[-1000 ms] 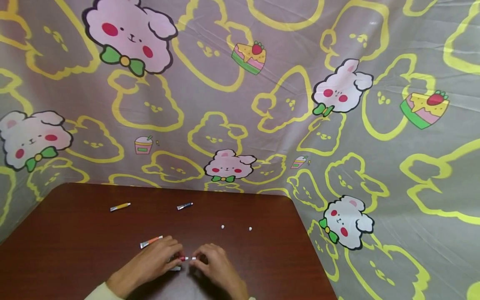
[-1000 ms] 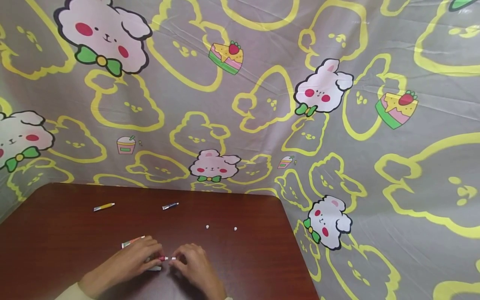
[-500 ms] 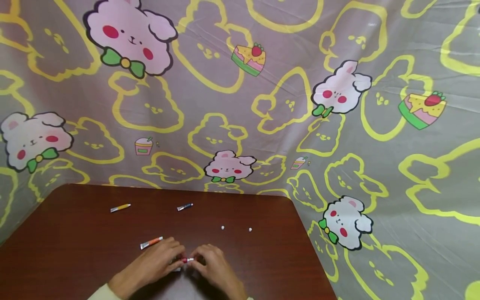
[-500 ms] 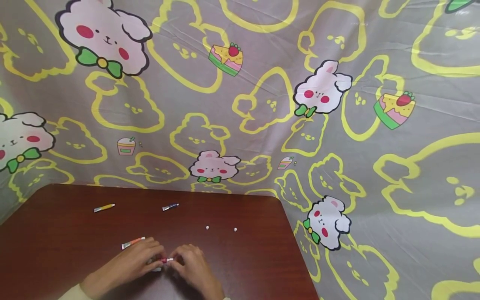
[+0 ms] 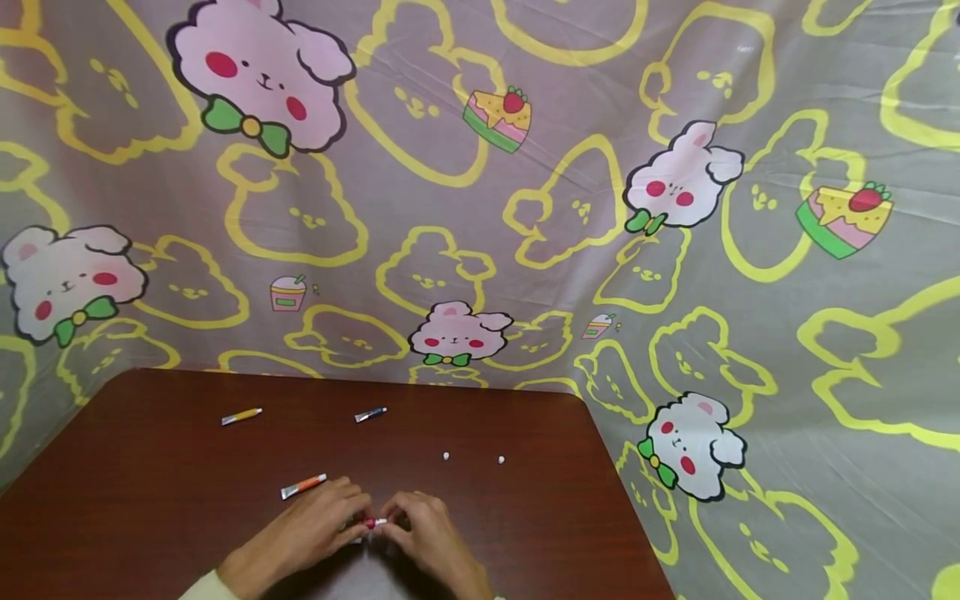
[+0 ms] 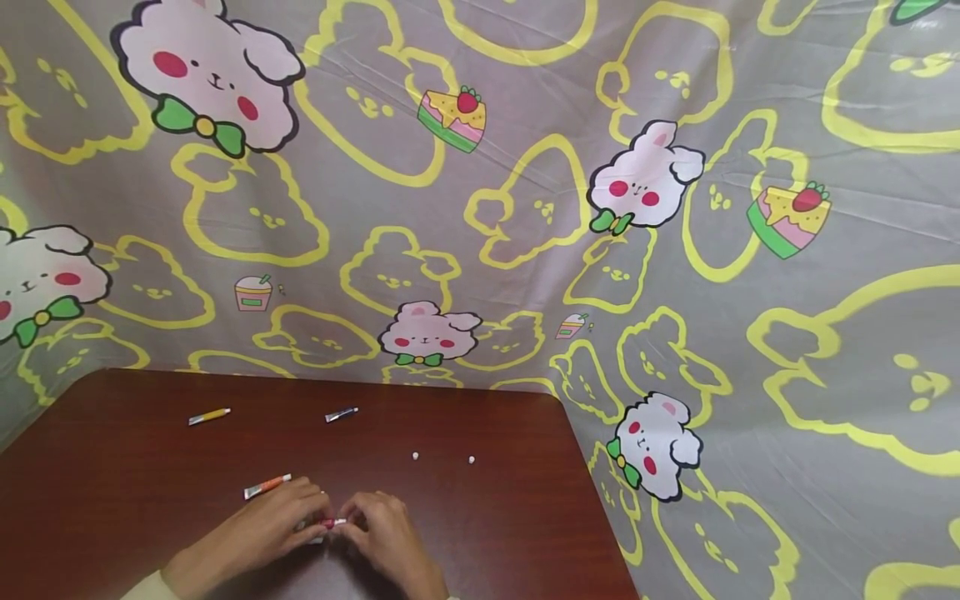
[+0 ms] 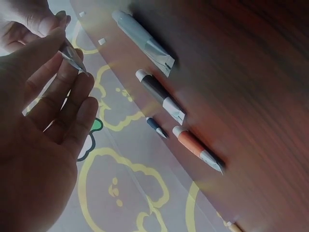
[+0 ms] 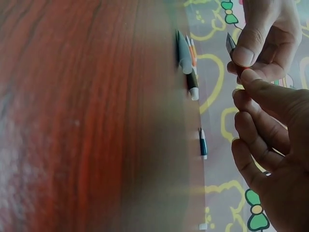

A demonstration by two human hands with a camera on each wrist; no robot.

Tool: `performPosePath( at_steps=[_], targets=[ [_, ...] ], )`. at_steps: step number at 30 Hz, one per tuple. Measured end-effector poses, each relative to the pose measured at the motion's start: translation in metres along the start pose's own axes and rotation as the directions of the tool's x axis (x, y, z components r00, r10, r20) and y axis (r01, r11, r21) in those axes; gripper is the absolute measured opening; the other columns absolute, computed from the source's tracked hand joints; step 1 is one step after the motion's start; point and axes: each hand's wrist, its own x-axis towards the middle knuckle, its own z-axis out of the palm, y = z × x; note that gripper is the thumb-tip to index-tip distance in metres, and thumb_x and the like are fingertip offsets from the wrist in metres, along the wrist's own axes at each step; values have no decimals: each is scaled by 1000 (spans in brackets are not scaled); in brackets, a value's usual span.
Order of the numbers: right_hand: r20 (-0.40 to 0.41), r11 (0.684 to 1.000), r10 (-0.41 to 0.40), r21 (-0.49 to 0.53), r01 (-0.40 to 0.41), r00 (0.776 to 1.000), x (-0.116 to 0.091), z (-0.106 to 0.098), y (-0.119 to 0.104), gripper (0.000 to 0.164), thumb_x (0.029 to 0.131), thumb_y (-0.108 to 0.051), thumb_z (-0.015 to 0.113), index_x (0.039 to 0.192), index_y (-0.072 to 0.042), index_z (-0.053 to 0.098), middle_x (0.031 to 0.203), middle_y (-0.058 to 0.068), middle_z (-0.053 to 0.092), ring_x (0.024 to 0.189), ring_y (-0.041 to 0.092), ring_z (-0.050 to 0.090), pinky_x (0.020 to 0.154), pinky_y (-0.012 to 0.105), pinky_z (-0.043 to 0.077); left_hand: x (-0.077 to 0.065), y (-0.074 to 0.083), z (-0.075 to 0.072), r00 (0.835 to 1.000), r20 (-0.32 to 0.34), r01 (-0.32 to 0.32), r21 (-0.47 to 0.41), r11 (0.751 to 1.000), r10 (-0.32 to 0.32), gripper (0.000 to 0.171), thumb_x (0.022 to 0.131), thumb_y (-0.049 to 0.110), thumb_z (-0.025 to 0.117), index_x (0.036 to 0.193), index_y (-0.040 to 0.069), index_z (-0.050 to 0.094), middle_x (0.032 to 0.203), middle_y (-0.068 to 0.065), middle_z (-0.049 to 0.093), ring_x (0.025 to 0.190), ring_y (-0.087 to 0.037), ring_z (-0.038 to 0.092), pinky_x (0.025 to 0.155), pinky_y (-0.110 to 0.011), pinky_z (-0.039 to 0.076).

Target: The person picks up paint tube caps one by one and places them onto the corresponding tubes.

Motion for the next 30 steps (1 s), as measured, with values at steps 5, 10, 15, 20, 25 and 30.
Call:
performPosePath(
  at_steps=[5,10,15,20,25,30],
  targets=[
    [-1,1000,10,28,-10,1000,0,0,0,15,94,-22,85,100,-11,76,87,-4,78,81,-8,62,77,4,46,0,0,0,1000,2,13,-20,1000,-13,25,86,27,91,93,26,66,87,15,61,81,0,48,67,-21,41],
    [9,1000,17,18,-17,1000,-1,1,1,12,101,-26,77,100,-15,77,90,-7,79,83,-7,61,80,3,42,0,0,-1,999,19,28,-56,998,-27,24,88,27,90,94,27,67,88,17,61,83,2,48,68,-20,42],
    [-3,1000,-10,-20,10,1000,-1,2,3,17,106,-28,70,96,-17,78,90,-9,78,84,-3,65,82,5,43,1,0,-1,1000,3,18,-72,997,-18,24,89,25,90,96,28,67,90,18,62,84,2,49,69,-19,42],
    [-31,999,-23,-33,22,999,0,3,3,15,105,-27,72,97,-17,80,90,-8,79,85,0,68,86,10,49,2,2,-1,1000,-20,6,-61,998,-8,25,88,24,90,96,28,67,91,17,63,85,1,49,70,-20,43],
    [-40,997,7,81,-4,999,0,3,3,11,100,-22,78,99,-12,77,88,-3,79,83,-4,64,78,12,53,2,2,-1,999,-31,10,-40,999,-11,25,87,25,90,95,26,67,90,16,62,84,0,50,70,-21,44],
    [-78,997,-49,61,54,996,0,4,4,17,90,-16,88,98,-10,74,82,-2,76,78,-2,64,74,7,49,1,1,-1,1000,-19,22,-24,999,-22,25,88,25,90,94,26,65,87,16,60,82,0,48,69,-22,43]
  ],
)
